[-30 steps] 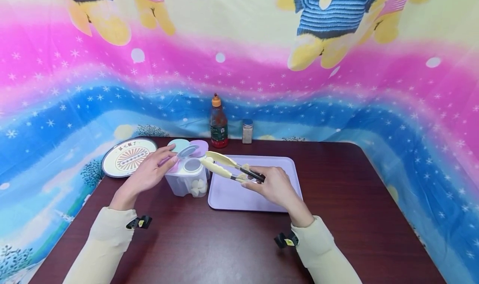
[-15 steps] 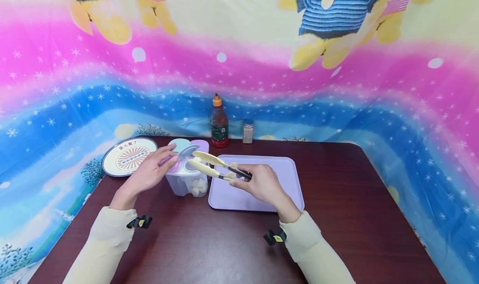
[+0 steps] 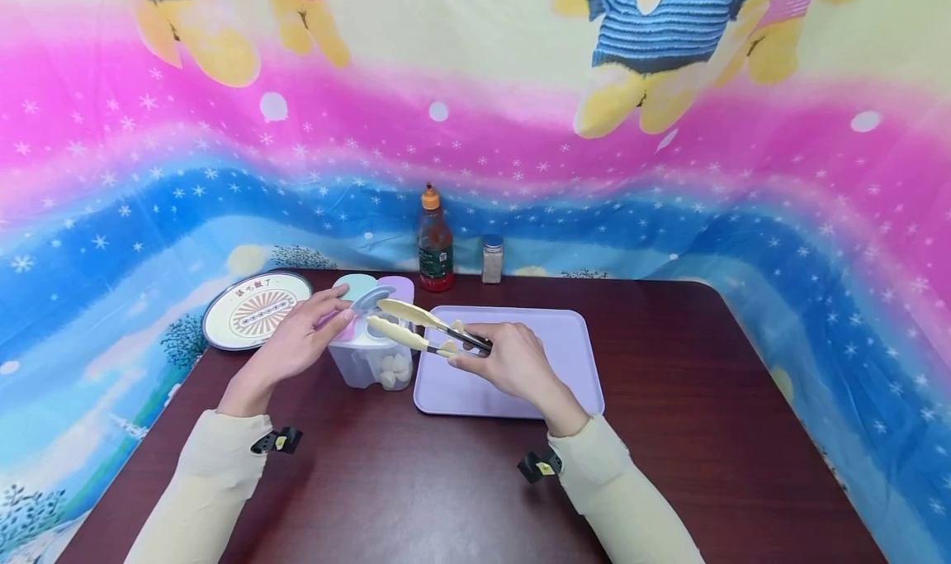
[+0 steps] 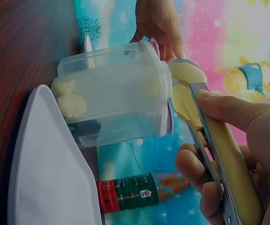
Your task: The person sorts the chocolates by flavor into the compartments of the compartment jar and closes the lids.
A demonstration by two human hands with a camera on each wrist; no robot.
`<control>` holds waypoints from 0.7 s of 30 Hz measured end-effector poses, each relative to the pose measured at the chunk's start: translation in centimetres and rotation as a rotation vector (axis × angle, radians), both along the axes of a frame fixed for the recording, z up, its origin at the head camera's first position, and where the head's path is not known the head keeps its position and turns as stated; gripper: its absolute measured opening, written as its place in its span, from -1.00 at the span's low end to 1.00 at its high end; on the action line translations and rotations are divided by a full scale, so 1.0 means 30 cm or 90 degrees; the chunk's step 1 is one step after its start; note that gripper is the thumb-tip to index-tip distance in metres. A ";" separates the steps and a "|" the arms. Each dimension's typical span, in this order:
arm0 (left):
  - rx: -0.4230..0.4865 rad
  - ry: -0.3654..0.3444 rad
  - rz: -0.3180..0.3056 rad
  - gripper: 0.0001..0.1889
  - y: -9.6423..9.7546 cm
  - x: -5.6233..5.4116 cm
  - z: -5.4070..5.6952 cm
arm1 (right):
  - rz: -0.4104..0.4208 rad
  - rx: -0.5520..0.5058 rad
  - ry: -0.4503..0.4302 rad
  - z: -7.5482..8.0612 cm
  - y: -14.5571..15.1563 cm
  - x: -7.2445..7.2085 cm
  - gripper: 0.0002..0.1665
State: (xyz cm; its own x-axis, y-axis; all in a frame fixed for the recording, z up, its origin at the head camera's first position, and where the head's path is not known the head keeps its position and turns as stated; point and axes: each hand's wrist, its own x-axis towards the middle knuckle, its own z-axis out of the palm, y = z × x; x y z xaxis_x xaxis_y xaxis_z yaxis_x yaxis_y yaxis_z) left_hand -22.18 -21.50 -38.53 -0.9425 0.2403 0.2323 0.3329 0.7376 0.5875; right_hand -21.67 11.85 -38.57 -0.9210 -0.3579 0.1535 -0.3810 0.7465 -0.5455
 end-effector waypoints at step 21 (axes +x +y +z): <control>0.002 0.001 0.001 -0.51 -0.007 -0.003 -0.011 | -0.101 0.047 0.056 -0.032 0.183 -0.037 -0.26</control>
